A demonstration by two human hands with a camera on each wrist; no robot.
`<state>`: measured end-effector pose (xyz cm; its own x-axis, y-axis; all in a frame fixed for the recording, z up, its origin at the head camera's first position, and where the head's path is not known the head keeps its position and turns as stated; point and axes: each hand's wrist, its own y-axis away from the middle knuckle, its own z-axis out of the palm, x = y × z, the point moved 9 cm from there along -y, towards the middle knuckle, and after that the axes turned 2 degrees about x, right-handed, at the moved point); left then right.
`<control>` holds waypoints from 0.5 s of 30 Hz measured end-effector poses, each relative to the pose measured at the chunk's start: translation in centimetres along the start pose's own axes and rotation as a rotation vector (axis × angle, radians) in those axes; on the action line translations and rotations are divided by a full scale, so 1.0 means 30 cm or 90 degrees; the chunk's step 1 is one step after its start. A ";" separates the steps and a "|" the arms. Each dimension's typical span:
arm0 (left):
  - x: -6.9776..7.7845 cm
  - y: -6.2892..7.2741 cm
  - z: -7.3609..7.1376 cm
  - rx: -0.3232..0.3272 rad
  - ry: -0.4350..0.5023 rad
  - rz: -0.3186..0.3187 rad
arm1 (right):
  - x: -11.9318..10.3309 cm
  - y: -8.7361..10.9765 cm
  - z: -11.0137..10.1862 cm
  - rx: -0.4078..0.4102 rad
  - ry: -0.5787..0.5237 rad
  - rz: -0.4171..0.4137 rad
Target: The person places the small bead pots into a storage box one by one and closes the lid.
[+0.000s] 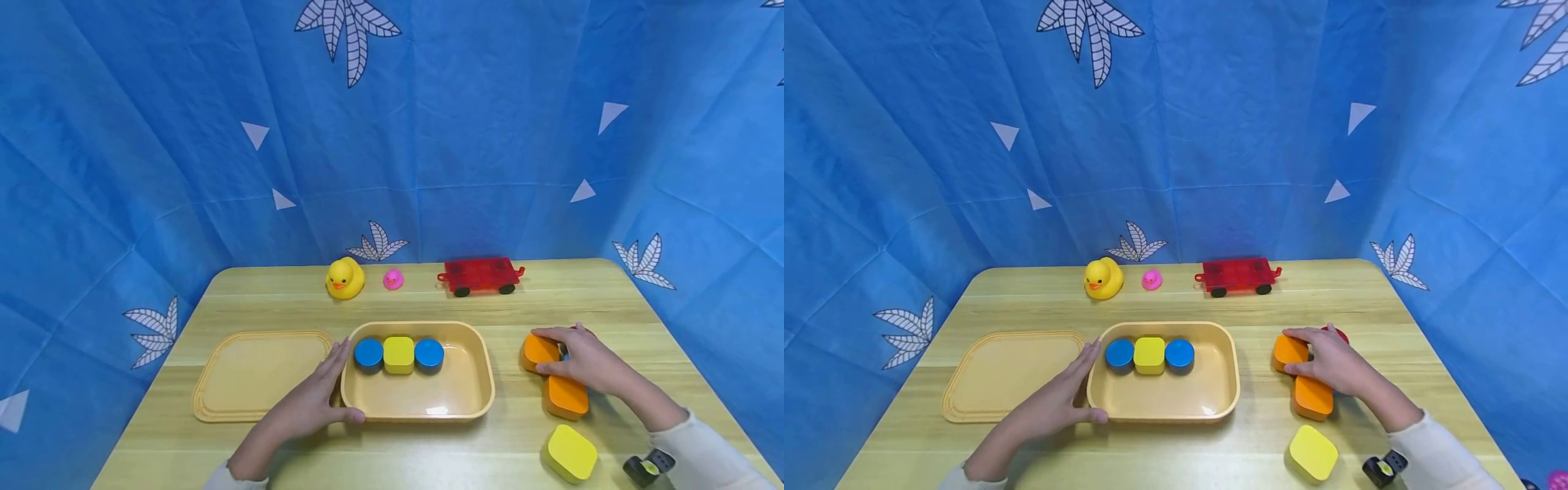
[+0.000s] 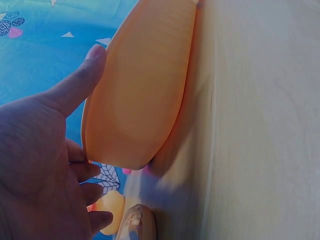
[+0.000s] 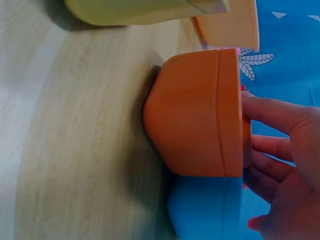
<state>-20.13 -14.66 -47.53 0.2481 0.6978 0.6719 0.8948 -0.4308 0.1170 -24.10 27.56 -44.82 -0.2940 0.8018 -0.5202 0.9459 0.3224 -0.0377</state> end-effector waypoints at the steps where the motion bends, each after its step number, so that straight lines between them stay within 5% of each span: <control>1: 0.000 0.000 0.000 0.001 -0.001 0.000 | -0.002 -0.001 -0.002 0.001 -0.002 0.000; 15: -0.008 -0.002 0.003 -0.003 -0.004 -0.010 | -0.079 -0.012 -0.049 0.013 -0.021 -0.026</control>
<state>-20.22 -14.74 -47.77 0.2364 0.7083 0.6652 0.8967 -0.4226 0.1313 -23.95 26.29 -42.34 -0.3279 0.7708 -0.5461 0.9359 0.3439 -0.0766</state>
